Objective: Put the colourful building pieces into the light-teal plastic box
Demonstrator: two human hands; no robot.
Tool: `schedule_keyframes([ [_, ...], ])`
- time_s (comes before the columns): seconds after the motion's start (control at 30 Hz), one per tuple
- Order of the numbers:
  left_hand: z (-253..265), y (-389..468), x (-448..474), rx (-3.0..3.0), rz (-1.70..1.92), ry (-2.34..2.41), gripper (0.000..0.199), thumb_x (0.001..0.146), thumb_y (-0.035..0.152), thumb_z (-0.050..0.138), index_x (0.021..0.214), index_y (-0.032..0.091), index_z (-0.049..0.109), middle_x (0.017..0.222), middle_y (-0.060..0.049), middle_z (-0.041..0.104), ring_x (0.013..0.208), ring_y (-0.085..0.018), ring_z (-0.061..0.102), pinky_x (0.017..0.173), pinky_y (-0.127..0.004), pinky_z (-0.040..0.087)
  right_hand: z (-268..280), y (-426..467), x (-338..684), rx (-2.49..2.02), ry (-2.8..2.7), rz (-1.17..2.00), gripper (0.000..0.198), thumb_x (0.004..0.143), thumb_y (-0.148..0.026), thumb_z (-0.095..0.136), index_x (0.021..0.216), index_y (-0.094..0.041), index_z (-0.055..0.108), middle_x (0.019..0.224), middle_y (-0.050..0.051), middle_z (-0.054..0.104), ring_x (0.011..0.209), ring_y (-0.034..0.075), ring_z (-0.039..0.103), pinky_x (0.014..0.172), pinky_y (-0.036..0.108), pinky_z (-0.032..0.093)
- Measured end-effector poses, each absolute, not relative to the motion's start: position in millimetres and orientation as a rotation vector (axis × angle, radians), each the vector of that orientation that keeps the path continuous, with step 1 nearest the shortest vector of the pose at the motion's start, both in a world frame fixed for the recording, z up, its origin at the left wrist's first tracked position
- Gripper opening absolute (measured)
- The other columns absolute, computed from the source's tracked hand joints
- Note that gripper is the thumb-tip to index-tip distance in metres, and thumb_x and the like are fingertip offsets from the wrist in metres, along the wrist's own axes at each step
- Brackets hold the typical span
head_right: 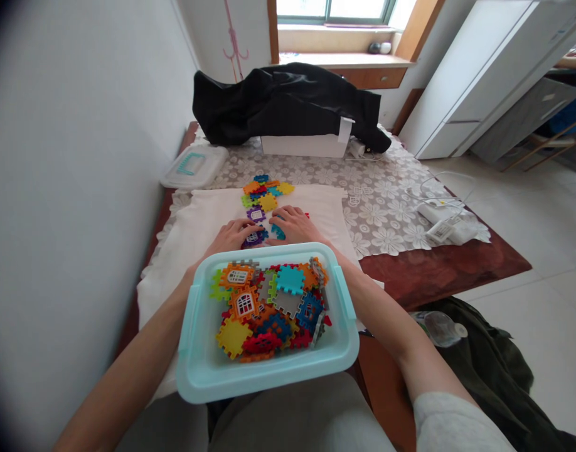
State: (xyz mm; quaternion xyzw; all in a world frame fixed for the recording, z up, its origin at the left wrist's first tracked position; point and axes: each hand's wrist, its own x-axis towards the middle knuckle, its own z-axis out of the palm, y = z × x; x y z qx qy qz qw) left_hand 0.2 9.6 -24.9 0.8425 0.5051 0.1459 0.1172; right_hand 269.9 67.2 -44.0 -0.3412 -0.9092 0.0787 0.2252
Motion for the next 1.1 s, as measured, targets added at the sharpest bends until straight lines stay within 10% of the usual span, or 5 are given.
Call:
schedule_keyframes([
  [0.4,-24.2,9.9,-0.4,2.495,0.446,1.448,0.047,0.104,0.036,0.072,0.151,0.027,0.069,0.147,-0.015,0.067,0.133,-0.036,0.065,0.115,-0.051,0.052,-46.4,64.8,271.2,-0.959,-2.557,0.093,0.024,0.116,-0.04,0.061,0.117,-0.024,0.079,0.122,0.013,0.074,0.114,0.031,0.065,0.101,0.047,0.056],
  [0.7,-21.4,8.1,3.7,2.521,0.43,1.517,0.025,0.107,0.044,0.073,0.11,0.019,0.072,0.13,-0.015,0.07,0.118,-0.033,0.067,0.107,-0.049,0.055,-43.7,65.4,269.8,-0.968,-2.567,0.134,0.016,0.112,-0.034,0.067,0.114,-0.02,0.074,0.124,0.015,0.075,0.115,0.033,0.062,0.1,0.047,0.052],
  [0.9,-22.5,9.6,1.9,2.594,0.389,1.473,0.036,0.107,0.036,0.07,0.141,0.023,0.073,0.142,-0.015,0.07,0.128,-0.034,0.065,0.109,-0.049,0.054,-40.0,62.2,268.9,-1.04,-2.546,0.121,0.03,0.111,-0.03,0.064,0.138,-0.02,0.073,0.145,0.016,0.073,0.129,0.035,0.061,0.109,0.051,0.049],
  [1.1,-21.7,10.2,0.3,2.616,0.332,1.487,0.034,0.102,0.04,0.077,0.133,0.024,0.078,0.141,-0.016,0.071,0.129,-0.037,0.065,0.108,-0.05,0.054,-44.7,65.2,268.9,-1.092,-2.581,0.079,0.021,0.111,-0.026,0.062,0.125,-0.018,0.075,0.125,0.015,0.077,0.116,0.033,0.064,0.102,0.047,0.049],
])
